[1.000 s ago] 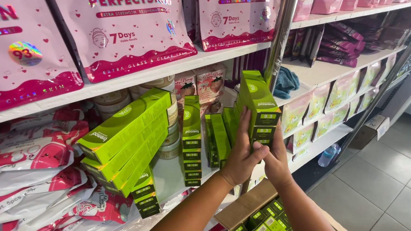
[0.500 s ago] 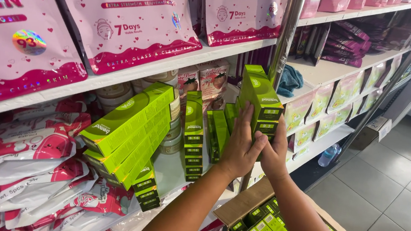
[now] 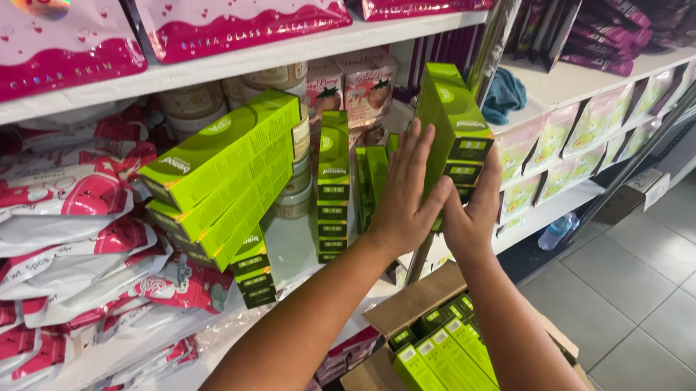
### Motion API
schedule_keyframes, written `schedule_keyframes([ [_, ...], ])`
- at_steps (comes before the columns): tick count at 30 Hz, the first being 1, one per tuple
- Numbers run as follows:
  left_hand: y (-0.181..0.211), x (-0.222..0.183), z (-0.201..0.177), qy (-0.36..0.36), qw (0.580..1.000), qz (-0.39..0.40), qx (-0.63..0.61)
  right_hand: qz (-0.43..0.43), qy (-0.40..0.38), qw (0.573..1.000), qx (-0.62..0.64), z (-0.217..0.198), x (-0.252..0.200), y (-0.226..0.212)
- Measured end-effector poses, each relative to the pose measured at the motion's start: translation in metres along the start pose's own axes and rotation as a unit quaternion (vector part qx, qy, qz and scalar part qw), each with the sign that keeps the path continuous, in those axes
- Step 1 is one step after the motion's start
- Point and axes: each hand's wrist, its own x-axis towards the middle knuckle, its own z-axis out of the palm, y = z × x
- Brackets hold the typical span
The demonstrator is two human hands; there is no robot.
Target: The person picks up stacks of green boxes from a shelf and places them into a cardboard box on the floor. The person repeats this process multiple times, handling the boxes by hand and organizing them into the container.
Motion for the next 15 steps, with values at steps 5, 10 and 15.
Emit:
schedule_keyframes([
  [5, -0.004, -0.002, 0.001, 0.014, 0.996, -0.034, 0.076, -0.017, -0.007, 0.996, -0.082, -0.003, 0.004, -0.023],
  [10, 0.004, 0.002, -0.006, 0.032, 0.988, -0.038, 0.148, -0.008, -0.019, 0.995, -0.100, -0.007, 0.006, -0.036],
  [15, 0.011, 0.006, -0.011, 0.045, 0.968, -0.066, 0.237, -0.041, -0.030, 0.984, -0.171, -0.017, 0.008, -0.044],
])
